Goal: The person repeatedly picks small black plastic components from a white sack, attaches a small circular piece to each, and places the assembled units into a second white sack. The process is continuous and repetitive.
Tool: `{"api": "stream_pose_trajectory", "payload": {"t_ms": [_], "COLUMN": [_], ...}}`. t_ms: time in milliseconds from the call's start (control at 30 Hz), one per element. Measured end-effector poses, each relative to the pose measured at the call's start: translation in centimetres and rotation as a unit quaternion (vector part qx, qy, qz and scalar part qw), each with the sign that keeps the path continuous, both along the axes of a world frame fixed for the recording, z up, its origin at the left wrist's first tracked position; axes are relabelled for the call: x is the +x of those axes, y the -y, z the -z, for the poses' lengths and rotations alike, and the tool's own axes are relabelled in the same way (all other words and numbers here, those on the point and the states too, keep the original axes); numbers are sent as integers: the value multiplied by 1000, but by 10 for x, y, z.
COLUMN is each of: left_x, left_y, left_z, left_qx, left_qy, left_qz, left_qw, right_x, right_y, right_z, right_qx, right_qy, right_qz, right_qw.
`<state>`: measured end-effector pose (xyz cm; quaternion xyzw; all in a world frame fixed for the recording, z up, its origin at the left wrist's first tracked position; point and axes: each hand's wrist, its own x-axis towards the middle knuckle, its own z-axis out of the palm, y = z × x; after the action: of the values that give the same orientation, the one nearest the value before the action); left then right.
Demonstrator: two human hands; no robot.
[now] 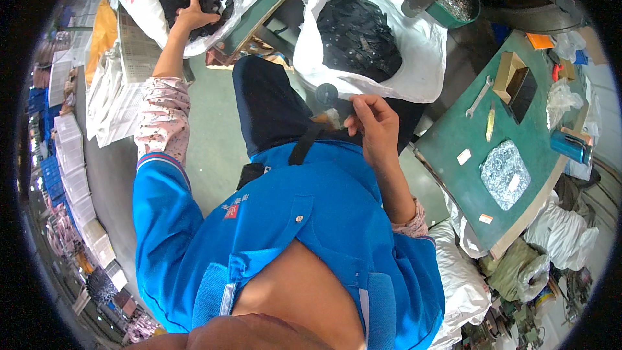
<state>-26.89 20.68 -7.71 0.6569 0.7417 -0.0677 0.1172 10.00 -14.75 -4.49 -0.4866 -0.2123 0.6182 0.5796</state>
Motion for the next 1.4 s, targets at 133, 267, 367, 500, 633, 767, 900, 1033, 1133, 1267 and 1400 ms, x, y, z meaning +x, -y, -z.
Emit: {"api": "stream_pose_trajectory", "payload": {"t_ms": [133,267,367,500,633,767,900,1033,1133,1267,1400], "left_x": [11,23,21,-3,-12,-16,-11,1,-5,10,13], "left_y": [7,16,13,-8,-7,0,9,20,14,18,15], "left_z": [-7,-20,-21,12,4,0,4,-3,-11,-11,0], "left_qx": [-4,-22,-25,-8,-19,-24,-14,-14,-46,-24,-7], "left_qy": [-20,-31,-37,-2,59,55,43,68,120,78,68], "left_qz": [-32,-43,-57,-44,20,38,1,-7,-3,-47,-81], "left_qw": [999,998,997,999,998,997,999,998,992,996,994], "right_x": [-5,-7,-8,-7,-7,-9,-9,-9,-9,-10,-10], "right_y": [0,1,2,2,1,2,1,-2,-2,-1,2], "right_z": [4,4,5,3,4,7,9,6,6,8,11], "right_qx": [20,14,15,17,7,3,3,1,12,-2,-8], "right_qy": [-14,-26,-32,-30,-35,-39,-37,-31,-33,-37,-36], "right_qz": [-5,0,6,5,18,10,-2,-7,-3,1,-8], "right_qw": [1000,1000,999,999,999,999,999,1000,999,999,999]}}
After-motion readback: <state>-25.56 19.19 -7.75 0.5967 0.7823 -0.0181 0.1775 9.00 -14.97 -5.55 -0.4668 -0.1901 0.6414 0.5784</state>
